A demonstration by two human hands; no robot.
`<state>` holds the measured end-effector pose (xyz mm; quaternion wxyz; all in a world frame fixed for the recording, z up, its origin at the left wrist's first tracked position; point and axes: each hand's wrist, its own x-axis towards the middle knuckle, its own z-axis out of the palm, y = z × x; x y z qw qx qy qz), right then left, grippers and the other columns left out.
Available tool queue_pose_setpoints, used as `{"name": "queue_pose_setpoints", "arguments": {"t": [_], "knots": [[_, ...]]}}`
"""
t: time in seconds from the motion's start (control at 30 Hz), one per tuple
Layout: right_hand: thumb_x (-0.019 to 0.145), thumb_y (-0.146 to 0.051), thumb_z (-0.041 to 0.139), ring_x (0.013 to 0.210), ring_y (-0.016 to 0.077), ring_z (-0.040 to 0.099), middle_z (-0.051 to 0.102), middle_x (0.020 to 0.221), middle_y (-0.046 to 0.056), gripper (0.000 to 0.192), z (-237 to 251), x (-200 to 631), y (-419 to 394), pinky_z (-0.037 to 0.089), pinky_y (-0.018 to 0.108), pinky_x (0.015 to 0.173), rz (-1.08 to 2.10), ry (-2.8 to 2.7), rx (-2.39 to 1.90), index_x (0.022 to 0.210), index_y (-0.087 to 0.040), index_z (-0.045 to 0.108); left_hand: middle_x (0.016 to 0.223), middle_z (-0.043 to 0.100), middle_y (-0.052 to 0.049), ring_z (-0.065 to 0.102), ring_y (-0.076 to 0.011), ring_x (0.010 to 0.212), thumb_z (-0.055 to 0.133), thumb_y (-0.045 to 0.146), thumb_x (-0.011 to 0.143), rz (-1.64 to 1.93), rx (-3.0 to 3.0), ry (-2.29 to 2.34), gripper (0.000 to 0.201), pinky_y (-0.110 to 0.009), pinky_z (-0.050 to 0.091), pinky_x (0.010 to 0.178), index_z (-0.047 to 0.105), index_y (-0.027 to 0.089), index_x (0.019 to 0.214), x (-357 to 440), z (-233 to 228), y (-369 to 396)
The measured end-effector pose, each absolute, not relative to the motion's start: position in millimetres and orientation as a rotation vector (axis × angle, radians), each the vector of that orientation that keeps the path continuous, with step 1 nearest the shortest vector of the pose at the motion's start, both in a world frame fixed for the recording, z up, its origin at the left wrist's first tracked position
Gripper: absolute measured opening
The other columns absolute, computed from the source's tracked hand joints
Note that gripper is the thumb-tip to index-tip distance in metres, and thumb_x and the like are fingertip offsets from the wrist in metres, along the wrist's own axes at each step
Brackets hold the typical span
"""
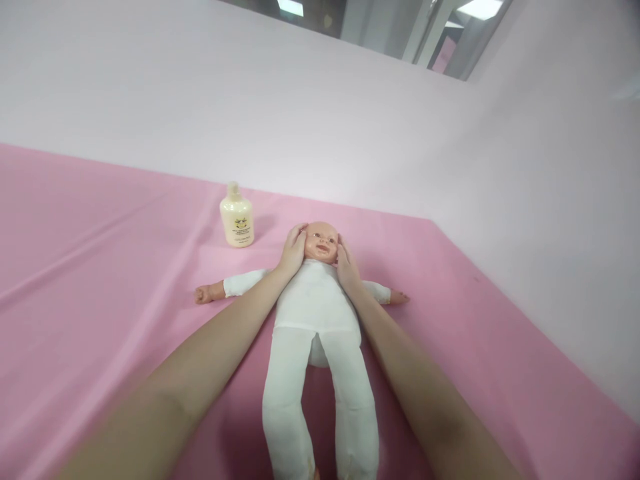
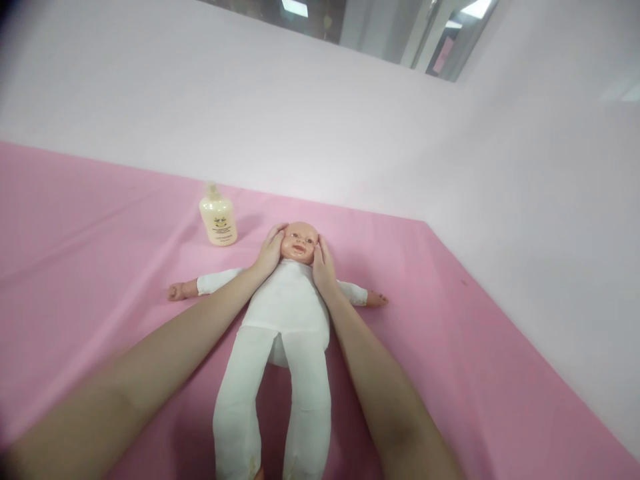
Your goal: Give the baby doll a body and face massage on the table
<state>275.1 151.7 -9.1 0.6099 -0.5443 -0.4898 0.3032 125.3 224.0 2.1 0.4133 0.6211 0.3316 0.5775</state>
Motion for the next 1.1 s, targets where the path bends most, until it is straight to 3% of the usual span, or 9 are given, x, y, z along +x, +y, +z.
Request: {"name": "queue_pose_setpoints", "arguments": {"t": [0.87,1.1], "knots": [[0.091,-0.054,0.040,0.141,0.0190,0.037,0.042,0.150,-0.004,0.057,-7,276,151,0.032,0.045,0.118,0.688,-1.134,-1.275,0.143,-0.032,0.040,0.130,0.057,-0.006,0.047,-0.0192,0.129,0.039,0.035,0.094,1.468,1.535,0.818,0.034,-0.039,0.033,0.115,0.057,0.022,0.120,131,-8,231],[0.091,-0.052,0.040,0.138,0.0204,0.040,0.039,0.152,-0.003,0.058,4,272,144,0.038,0.044,0.114,0.746,-1.105,-1.316,0.145,-0.031,0.038,0.129,0.057,-0.006,0.048,-0.0196,0.128,0.040,0.035,0.094,1.452,1.523,0.806,0.034,-0.039,0.033,0.115,0.056,0.022,0.121,131,-9,233]]}}
